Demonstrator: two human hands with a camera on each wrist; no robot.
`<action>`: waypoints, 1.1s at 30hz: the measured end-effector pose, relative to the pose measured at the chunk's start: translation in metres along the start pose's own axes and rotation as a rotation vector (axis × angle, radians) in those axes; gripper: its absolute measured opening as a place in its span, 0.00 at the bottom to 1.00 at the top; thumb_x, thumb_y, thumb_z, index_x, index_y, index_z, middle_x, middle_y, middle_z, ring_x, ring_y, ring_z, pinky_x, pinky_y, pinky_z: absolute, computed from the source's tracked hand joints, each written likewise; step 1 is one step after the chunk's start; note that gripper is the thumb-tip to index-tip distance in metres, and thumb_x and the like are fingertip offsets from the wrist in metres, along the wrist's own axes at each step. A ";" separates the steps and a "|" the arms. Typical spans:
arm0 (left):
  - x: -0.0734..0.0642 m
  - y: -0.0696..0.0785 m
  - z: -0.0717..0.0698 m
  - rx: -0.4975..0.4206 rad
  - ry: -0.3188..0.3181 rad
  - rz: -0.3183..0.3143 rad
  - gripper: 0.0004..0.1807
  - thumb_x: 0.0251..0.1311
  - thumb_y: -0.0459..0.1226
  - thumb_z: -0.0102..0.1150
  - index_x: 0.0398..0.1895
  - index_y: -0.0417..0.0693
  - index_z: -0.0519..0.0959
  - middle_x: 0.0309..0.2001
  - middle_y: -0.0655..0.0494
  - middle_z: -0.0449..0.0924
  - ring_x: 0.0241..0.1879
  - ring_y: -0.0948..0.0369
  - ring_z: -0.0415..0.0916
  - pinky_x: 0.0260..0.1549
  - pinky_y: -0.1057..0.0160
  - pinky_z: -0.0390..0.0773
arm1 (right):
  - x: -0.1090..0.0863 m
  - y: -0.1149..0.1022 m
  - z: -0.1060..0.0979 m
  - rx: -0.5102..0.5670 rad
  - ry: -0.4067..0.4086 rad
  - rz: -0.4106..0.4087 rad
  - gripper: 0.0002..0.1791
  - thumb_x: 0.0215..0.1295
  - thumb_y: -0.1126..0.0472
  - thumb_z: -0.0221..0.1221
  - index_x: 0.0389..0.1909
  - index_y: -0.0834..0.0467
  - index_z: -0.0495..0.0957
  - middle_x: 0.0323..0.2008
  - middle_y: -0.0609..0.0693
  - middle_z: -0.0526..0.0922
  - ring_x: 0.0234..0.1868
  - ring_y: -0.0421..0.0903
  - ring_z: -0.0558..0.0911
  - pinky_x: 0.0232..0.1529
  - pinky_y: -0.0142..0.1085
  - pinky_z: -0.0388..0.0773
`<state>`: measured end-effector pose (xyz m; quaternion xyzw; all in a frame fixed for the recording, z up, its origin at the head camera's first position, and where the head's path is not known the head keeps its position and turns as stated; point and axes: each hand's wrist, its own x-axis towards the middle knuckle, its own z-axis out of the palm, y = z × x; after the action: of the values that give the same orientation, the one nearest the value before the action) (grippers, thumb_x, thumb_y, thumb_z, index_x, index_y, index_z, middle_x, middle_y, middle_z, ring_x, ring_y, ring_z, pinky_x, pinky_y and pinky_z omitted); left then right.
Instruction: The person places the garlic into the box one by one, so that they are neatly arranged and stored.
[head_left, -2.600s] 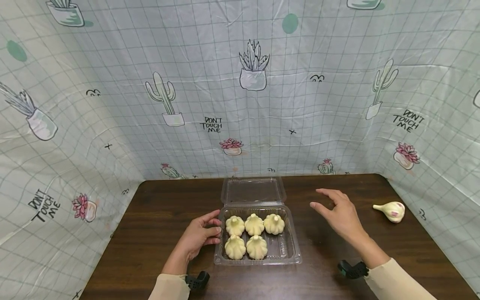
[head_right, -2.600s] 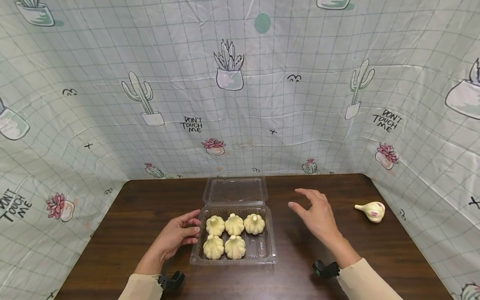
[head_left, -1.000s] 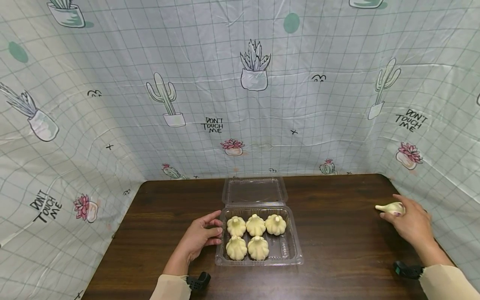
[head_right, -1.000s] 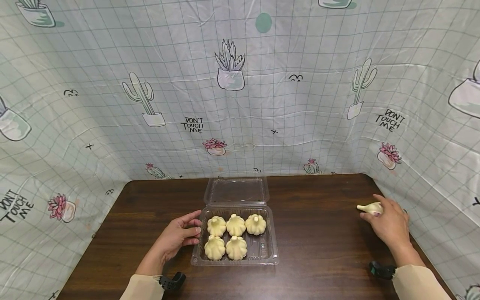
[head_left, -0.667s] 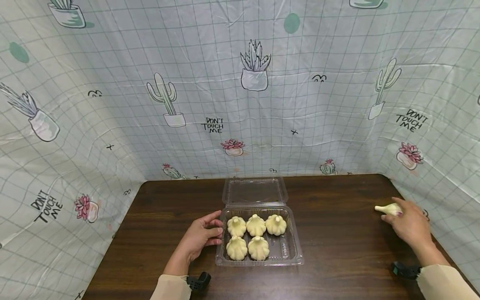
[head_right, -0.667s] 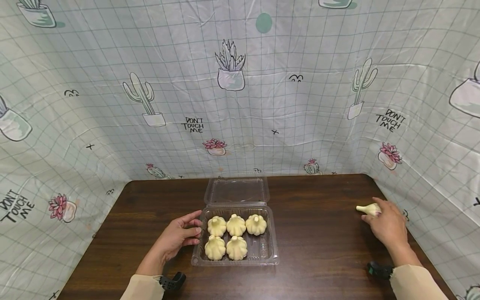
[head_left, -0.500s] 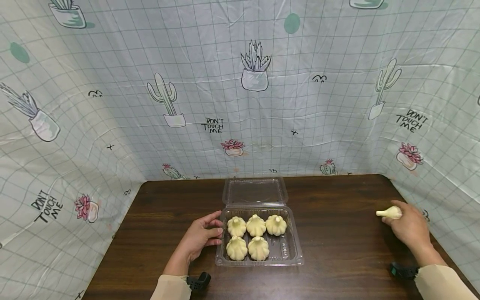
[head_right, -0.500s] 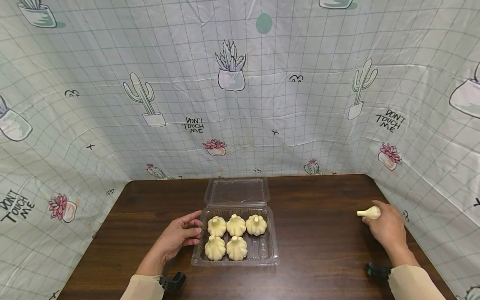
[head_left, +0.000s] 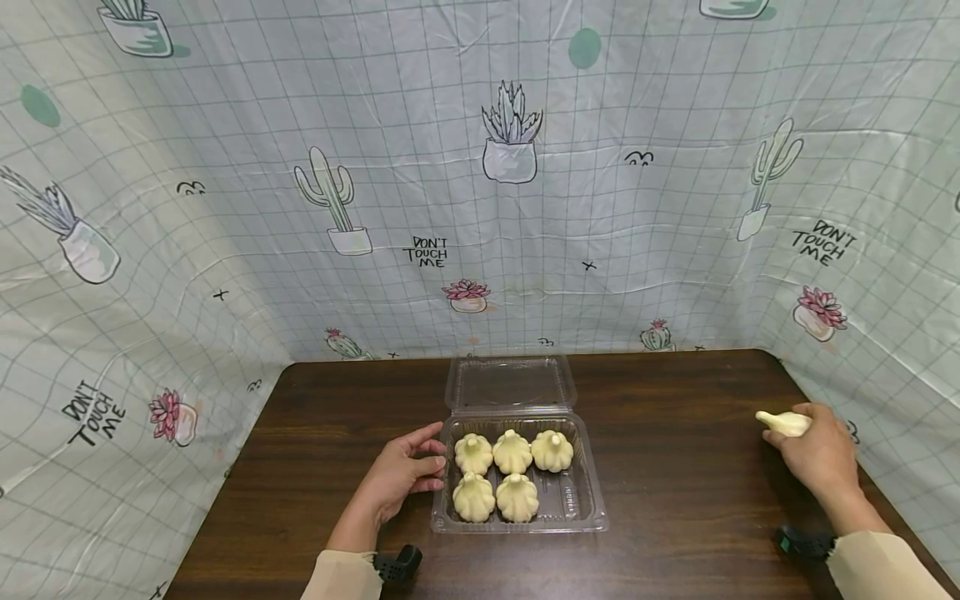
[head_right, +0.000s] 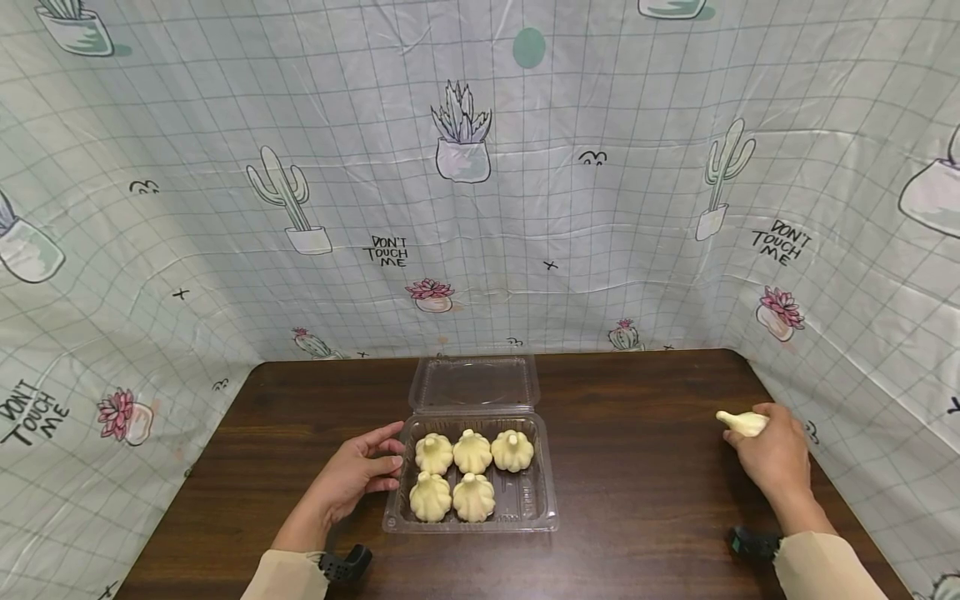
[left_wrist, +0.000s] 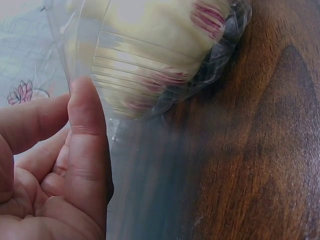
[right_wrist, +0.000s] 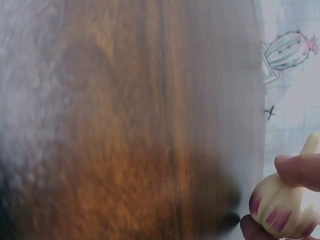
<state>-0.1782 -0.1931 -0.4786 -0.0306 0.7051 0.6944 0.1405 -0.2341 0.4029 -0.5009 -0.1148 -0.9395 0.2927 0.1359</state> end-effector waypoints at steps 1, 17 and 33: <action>0.000 0.000 0.000 0.000 -0.001 0.001 0.35 0.73 0.25 0.59 0.81 0.39 0.63 0.57 0.39 0.74 0.38 0.59 0.79 0.33 0.66 0.87 | 0.000 -0.001 0.000 0.005 0.003 0.005 0.36 0.67 0.60 0.68 0.64 0.79 0.64 0.51 0.81 0.70 0.47 0.74 0.71 0.40 0.60 0.68; -0.002 0.001 0.000 0.006 0.005 0.006 0.35 0.73 0.25 0.59 0.81 0.39 0.63 0.58 0.38 0.74 0.38 0.59 0.78 0.34 0.66 0.87 | -0.008 -0.022 0.014 0.048 0.028 -0.113 0.29 0.73 0.58 0.63 0.69 0.69 0.73 0.65 0.78 0.70 0.61 0.77 0.67 0.51 0.67 0.64; -0.001 0.000 0.001 0.004 0.003 0.012 0.35 0.72 0.25 0.59 0.81 0.39 0.63 0.58 0.39 0.74 0.38 0.59 0.78 0.34 0.66 0.87 | -0.023 -0.055 0.027 0.127 0.154 -0.170 0.24 0.66 0.60 0.72 0.61 0.64 0.82 0.60 0.69 0.78 0.59 0.68 0.75 0.50 0.63 0.69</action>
<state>-0.1772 -0.1921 -0.4787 -0.0272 0.7070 0.6936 0.1355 -0.2288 0.3380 -0.4947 -0.0481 -0.9122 0.3293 0.2390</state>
